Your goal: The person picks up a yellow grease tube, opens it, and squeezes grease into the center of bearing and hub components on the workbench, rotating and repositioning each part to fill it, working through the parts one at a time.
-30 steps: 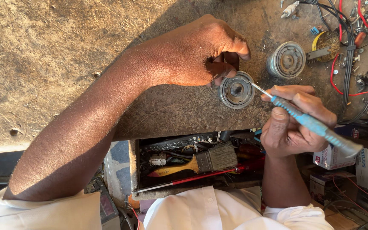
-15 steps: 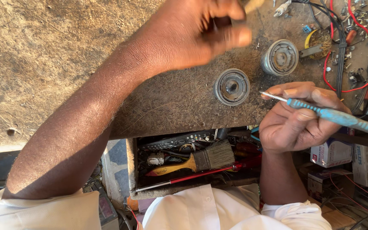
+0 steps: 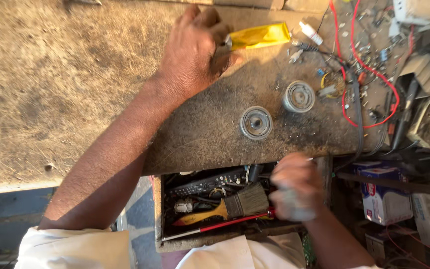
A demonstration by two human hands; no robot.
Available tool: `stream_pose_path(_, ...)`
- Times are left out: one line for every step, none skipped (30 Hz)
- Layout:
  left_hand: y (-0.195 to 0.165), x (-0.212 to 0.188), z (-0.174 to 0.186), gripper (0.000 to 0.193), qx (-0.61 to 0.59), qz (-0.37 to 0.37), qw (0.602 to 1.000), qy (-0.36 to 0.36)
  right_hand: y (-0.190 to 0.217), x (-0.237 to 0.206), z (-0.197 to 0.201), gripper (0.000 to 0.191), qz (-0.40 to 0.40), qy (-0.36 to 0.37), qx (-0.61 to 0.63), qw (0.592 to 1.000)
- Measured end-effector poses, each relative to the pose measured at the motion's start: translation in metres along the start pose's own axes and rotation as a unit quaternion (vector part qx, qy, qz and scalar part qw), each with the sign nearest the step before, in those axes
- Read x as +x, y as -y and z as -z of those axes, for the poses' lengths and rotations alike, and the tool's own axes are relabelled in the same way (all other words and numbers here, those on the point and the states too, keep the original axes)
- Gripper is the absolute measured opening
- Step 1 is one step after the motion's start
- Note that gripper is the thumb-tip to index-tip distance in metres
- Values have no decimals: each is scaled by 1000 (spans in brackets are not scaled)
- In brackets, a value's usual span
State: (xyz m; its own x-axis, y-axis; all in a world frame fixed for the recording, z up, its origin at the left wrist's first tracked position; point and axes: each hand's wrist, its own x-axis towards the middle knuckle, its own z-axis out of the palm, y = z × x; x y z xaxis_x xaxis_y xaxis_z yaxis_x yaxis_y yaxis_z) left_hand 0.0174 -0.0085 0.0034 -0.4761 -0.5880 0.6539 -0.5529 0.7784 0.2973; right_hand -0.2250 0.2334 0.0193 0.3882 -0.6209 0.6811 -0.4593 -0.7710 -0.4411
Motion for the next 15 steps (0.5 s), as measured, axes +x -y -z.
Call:
stream_pose_path(-4,1,5,39,23,-5,1000,9,19,-3,1,25,-10,59,-4,998)
stream_pose_path(-8,0,10,41,46,-9,999,20,29,-7,-1,32,-22,117,-8,993)
stream_pose_path(-12,-1,14,36,56,-13,998,10,39,-11,-2,34,-38,168,-29,985)
stream_pose_path(-16,-3,18,31,65,-16,998,0,52,-16,-1,37,-53,219,-49,973)
stream_pose_path(-20,-5,21,27,74,-16,997,-6,66,-22,-1,39,-71,272,-65,957)
stream_pose_path(-24,-8,23,27,52,-12,999,0,78,-29,-4,40,-83,286,-65,952)
stream_pose_path(-28,-12,25,27,31,-9,999,5,87,-33,-11,40,-95,300,-66,947)
stream_pose_path(-32,-16,26,28,8,-7,1000,10,95,-37,-19,40,-107,313,-68,941)
stream_pose_path(-35,-20,27,28,7,0,1000,17,103,-39,-18,40,-102,301,-63,946)
stream_pose_path(-37,-25,28,28,7,6,1000,22,111,-40,-15,41,-95,289,-61,951)
stream_pose_path(-39,-29,28,28,6,10,1000,27,117,-39,-13,41,-89,275,-59,955)
stream_pose_path(-41,-32,29,25,20,6,999,24,122,-37,-9,39,-66,242,-60,966)
stream_pose_path(-41,-36,29,22,34,1,999,22,123,-35,-5,38,-43,208,-61,975)
stream_pose_path(-41,-39,30,19,49,-4,999,18,122,-33,-3,36,-18,173,-62,983)
stream_pose_path(-44,-39,38,18,15,7,1000,8,122,-26,2,34,-19,142,-76,987)
